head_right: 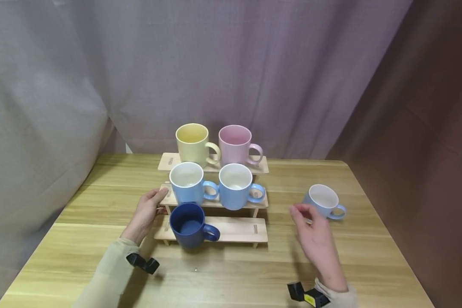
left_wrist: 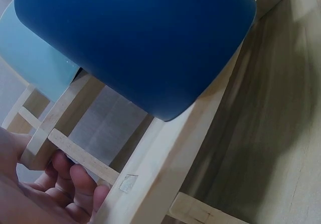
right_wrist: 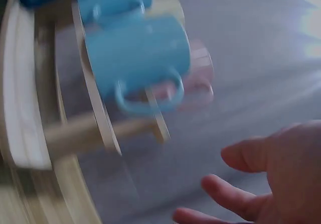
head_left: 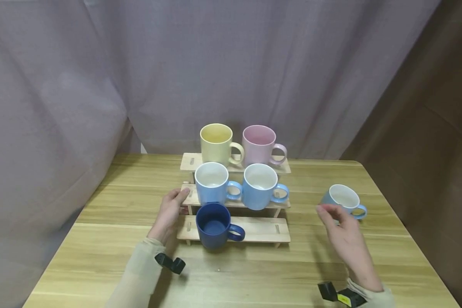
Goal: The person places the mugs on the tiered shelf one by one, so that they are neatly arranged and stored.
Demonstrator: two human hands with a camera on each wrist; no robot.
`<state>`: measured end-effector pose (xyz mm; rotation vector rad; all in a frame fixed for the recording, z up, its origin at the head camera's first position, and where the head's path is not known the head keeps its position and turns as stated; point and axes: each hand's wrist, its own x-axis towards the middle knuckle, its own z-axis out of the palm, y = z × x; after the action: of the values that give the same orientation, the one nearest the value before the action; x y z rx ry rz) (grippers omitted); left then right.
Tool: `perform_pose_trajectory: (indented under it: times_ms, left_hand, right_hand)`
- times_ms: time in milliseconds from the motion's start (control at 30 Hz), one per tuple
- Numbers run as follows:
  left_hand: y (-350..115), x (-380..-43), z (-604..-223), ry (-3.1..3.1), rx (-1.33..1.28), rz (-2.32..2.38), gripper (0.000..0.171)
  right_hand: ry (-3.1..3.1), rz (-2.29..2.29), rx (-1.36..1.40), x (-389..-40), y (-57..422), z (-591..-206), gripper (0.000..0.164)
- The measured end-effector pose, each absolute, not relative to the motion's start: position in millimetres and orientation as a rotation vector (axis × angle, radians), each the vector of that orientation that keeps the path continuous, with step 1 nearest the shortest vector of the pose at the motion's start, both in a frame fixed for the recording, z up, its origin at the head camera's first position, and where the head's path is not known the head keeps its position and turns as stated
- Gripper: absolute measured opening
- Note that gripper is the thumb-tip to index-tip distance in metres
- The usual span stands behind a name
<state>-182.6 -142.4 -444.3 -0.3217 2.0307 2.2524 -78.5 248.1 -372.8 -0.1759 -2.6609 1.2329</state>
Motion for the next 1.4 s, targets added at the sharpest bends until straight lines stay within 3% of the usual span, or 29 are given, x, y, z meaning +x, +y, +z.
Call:
perform_pose_trajectory:
  times_ms: [367,800,1400]
  left_hand:
    - [-142,-183,-443,2.051,-0.318,2.24,0.032]
    - [-141,-183,-444,2.052,-0.312,2.252,0.035]
    - [-142,-182,-445,2.062,-0.343,2.226,0.03]
  right_hand:
    - [-2.427,1.212,-0.653,-96,309,-385,0.05]
    - [-2.501,1.215,-0.756,-114,351,-439,0.062]
    - [-2.539,1.279,-0.704,-117,357,-446,0.064]
